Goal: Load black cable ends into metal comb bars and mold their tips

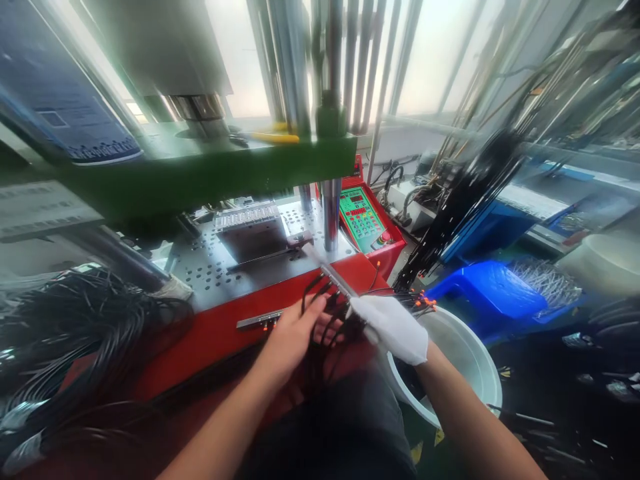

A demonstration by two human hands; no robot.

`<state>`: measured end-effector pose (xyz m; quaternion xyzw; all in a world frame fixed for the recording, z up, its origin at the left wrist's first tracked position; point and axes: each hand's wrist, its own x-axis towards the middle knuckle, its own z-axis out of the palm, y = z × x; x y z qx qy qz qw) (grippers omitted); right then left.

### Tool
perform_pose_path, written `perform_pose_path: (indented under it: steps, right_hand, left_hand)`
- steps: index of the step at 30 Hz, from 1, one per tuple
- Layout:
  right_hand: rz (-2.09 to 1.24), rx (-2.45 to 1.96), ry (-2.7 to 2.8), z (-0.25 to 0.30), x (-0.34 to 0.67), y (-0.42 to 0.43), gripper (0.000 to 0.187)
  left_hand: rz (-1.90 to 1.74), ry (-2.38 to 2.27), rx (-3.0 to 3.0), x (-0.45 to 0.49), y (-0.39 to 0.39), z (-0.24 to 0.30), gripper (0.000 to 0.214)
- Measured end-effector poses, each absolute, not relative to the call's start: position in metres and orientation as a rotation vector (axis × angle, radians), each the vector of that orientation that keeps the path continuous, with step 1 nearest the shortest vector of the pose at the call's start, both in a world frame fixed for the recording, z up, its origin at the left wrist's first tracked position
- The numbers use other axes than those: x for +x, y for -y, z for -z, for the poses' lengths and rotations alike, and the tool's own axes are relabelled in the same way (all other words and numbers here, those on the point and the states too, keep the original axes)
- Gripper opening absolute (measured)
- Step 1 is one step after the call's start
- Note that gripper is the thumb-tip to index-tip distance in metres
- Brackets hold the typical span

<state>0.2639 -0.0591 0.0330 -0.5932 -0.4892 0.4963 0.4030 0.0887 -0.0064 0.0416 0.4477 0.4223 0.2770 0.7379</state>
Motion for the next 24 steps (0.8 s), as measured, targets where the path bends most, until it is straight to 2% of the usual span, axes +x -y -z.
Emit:
perform_pose_path:
  steps: [4,9,15,20,24]
  right_hand:
    - [-1.164,-1.486,1.088,-0.033,0.263,0.052,0.048]
    - [-1.149,-1.437,1.02,-0.036,0.257,0.05,0.044]
    - [-1.182,-1.389,0.972,-0.033,0.238,0.048,0.043]
    - [-1.061,-1.305,0.987,-0.016,0.223,0.048,0.044]
    - [-0.928,-1.245,1.027,-0.004,0.218,0.047,0.043]
  left_hand:
    - [-0.53,-0.887,1.111,0.084,0.038,-0.027,0.039]
    - [-0.662,-0.884,1.121,0.083,0.043,-0.032,0.039]
    - [-0.53,-0.733,1.214,0.086,0.039,-0.029,0.027]
    - [-0.655,-0.814,1.156,0.079,0.042,-0.019,0.03]
    - [-0.613,-0.801,1.262,0.073,0.041,-0.021,0.032]
